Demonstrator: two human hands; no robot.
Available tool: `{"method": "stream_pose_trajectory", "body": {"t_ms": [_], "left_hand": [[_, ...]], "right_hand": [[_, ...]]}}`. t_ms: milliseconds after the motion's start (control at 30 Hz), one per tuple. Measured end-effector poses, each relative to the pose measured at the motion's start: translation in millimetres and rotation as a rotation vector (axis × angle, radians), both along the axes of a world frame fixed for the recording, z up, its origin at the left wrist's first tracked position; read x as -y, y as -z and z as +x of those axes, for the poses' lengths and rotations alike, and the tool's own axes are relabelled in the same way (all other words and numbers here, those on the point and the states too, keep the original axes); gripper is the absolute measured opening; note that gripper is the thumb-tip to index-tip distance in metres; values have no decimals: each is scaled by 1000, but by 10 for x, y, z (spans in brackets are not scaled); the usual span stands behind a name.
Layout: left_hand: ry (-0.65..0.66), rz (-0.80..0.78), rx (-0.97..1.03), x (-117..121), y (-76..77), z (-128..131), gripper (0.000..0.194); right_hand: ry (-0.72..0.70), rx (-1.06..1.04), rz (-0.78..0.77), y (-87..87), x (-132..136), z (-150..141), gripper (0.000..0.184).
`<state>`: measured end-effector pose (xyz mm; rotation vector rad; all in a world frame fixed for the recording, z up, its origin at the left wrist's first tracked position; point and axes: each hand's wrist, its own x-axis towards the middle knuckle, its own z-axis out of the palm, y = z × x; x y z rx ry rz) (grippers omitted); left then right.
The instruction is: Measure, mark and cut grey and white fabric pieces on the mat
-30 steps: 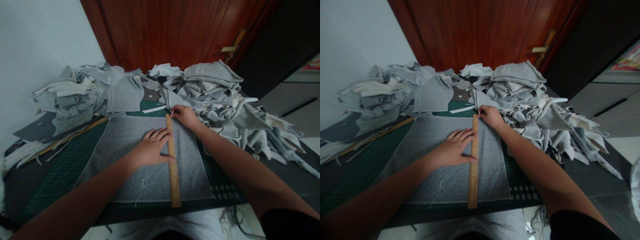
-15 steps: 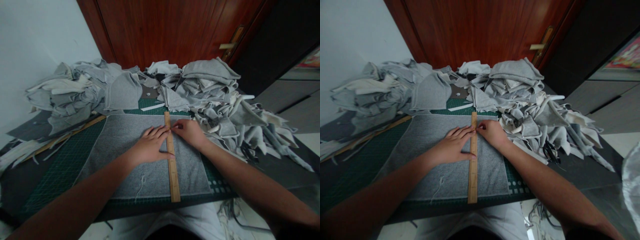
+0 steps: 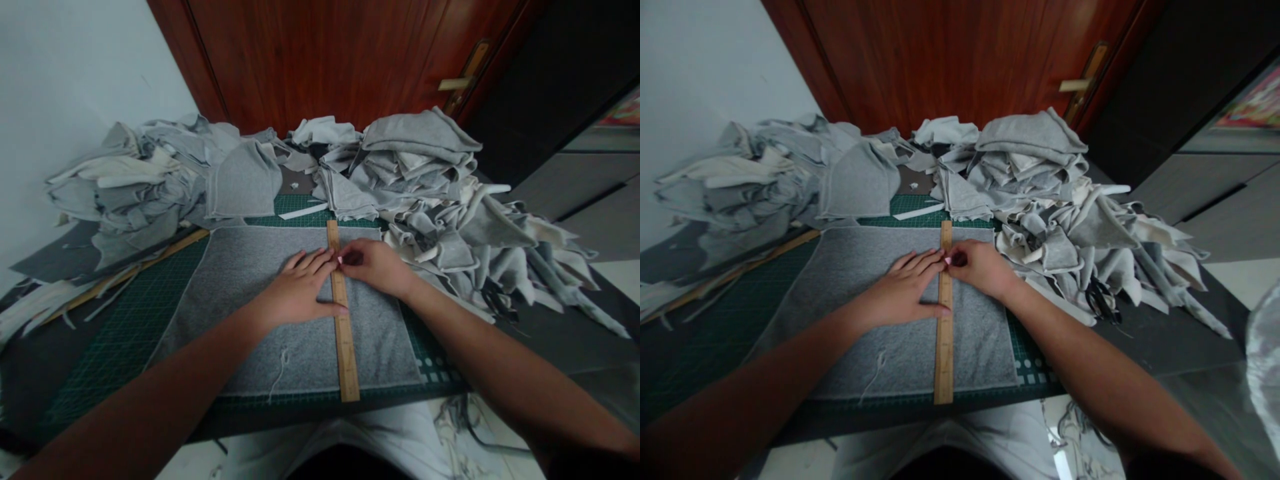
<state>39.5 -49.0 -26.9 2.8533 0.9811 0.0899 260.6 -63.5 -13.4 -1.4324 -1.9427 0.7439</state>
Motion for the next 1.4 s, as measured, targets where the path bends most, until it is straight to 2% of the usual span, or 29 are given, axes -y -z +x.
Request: {"method": "stream_pose_trajectory", "body": {"t_ms": [200,533,733,1200,1400], "left_hand": [[11,-1,17,-3,14,-3,102],[19,9,19,-13,26,-9,104],[2,-15,-29,-7,-19,8,97],[3,-23,-24,-36,-9,12,96],[12,-22,-4,-37,-17,12,93]], "right_hand": [[-53,-125,-17,79,-24,83,15],[-69,-61,46,57,-7,95,19],[-53,56,62,32,60,118,19],[-77,-68,21,55,553,13,18],[-19,-102,49,94,791,-45,17]]}}
